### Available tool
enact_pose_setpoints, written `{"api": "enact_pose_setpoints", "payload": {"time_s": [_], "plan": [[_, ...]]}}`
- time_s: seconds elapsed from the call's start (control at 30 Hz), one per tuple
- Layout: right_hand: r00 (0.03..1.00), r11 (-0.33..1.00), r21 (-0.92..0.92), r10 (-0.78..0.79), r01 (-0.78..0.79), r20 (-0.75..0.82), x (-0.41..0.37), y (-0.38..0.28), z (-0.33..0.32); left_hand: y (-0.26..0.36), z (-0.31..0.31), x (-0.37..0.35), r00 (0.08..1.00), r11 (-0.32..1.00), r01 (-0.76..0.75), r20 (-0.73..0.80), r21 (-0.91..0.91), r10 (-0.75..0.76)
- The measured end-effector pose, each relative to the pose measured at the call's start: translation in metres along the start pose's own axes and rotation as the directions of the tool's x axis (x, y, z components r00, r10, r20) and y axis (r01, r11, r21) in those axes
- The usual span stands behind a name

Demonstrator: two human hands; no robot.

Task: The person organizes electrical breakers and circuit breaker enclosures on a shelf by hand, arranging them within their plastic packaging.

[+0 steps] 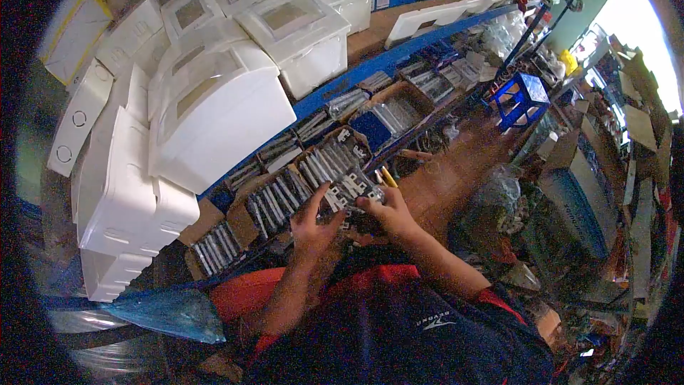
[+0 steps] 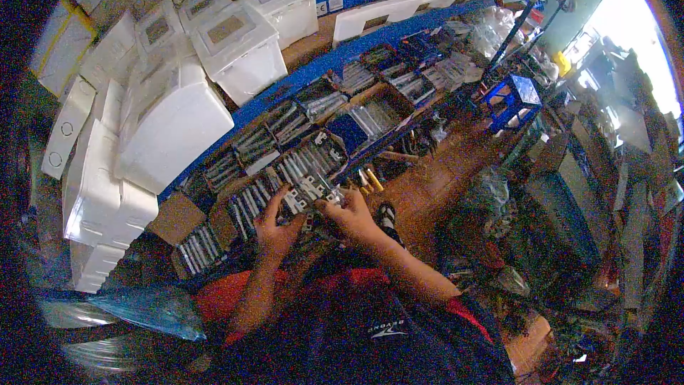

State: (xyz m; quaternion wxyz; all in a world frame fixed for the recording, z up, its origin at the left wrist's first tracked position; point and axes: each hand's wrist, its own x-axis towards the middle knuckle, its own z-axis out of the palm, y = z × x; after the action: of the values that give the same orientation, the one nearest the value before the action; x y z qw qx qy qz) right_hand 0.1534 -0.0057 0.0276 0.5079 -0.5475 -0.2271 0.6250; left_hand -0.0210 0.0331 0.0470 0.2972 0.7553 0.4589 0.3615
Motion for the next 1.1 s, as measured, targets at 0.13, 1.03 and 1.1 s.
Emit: {"api": "enact_pose_setpoints", "payload": {"time_s": [0.13, 1.03, 1.1], "plan": [[0.99, 0.975, -0.214, 0.084, -0.058, 0.113, -0.003, -0.017, -0.015, -0.004, 0.005, -0.009, 0.999, 0.997, 0.045, 0.023, 0.063, -0.046], [0.931, 0.983, -0.18, 0.106, -0.045, 0.349, 0.033, -0.068, -0.117, 0.058, 0.09, 0.019, 0.84, 0.688, 0.437, -0.012, -0.58, -0.543], [0.903, 0.975, -0.221, 0.104, -0.011, 0.417, 0.038, -0.073, -0.124, 0.053, 0.097, 0.017, 0.854, 0.789, 0.456, -0.046, -0.412, -0.518]]}}
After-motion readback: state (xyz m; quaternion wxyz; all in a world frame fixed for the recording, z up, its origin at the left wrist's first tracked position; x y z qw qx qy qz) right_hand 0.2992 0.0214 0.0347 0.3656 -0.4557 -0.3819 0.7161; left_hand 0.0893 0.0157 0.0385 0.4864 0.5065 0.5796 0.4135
